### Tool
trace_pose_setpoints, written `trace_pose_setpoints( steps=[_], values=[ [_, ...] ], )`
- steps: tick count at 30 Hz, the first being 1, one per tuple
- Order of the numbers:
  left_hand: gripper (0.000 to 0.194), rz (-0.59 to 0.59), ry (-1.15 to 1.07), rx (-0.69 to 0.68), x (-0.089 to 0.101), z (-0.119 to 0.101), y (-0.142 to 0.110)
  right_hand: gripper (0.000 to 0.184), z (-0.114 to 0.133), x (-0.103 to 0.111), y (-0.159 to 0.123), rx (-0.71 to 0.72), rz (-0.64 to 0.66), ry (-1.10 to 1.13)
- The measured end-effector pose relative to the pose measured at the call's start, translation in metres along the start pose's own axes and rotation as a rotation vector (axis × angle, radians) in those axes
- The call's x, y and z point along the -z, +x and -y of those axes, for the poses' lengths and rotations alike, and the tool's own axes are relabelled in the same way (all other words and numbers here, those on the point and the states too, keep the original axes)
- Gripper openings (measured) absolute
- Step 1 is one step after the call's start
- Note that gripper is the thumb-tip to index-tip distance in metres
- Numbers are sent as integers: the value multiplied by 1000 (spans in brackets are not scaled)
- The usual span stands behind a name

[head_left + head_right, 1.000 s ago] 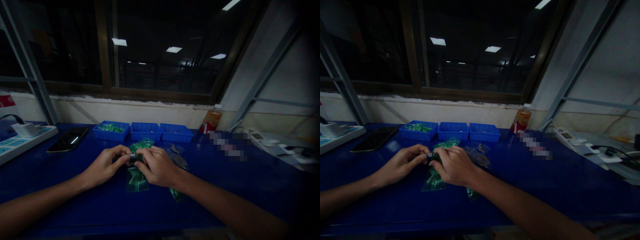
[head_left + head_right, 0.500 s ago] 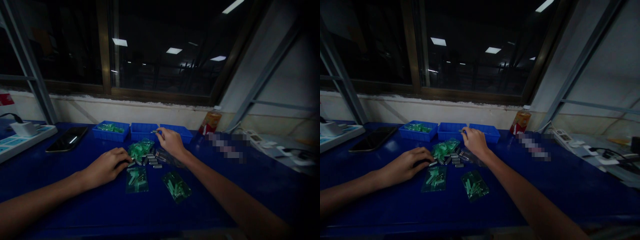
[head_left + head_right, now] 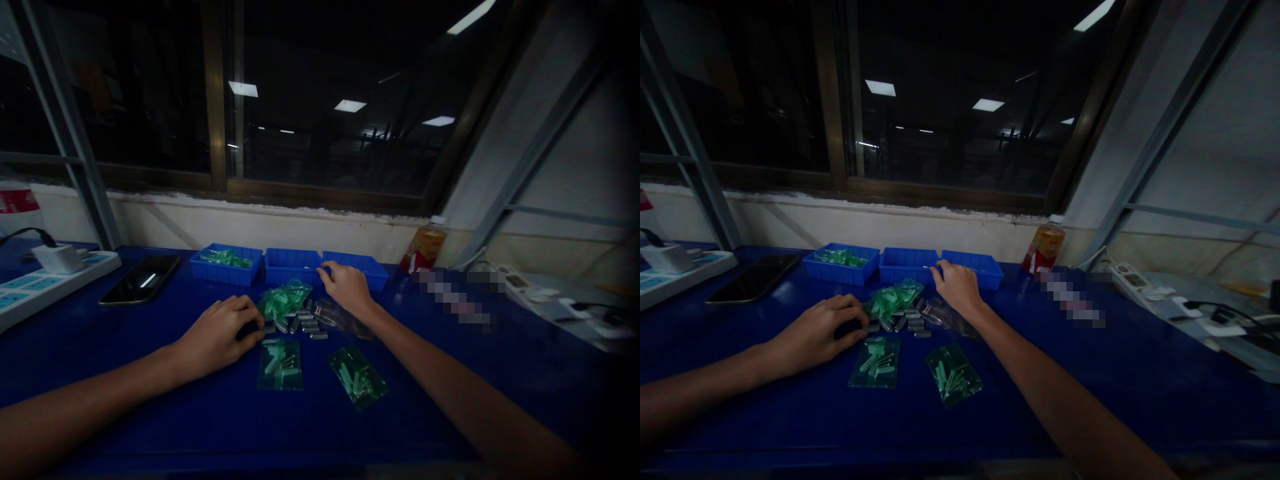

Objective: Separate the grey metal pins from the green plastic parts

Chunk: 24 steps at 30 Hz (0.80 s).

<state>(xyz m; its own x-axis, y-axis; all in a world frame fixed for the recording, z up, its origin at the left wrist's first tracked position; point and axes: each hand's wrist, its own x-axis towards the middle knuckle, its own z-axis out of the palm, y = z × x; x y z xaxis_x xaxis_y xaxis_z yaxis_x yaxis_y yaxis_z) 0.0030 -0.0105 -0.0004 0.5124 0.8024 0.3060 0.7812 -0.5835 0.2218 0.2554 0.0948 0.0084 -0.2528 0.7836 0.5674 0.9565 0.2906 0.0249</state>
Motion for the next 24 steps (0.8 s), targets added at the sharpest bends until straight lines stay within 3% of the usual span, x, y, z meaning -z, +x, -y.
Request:
trace_pose_setpoints(
  steps=[4,8,14,17,24],
  values=[
    [11,-58,-28,25,2,1,1,30,11,10,-8,113,5,81],
    [10,-139,-118,23,8,-2,1,25,30,29,-22,395,-4,225],
    [14,-136,-244,-38,11,-14,-2,29,66,57,-47,643,69,363],
    [15,-116,-281,-59,10,-15,-2,23,73,55,-52,677,104,345],
    [18,-105,-298,-64,10,-12,-1,16,70,49,-51,629,53,431]
  ],
)
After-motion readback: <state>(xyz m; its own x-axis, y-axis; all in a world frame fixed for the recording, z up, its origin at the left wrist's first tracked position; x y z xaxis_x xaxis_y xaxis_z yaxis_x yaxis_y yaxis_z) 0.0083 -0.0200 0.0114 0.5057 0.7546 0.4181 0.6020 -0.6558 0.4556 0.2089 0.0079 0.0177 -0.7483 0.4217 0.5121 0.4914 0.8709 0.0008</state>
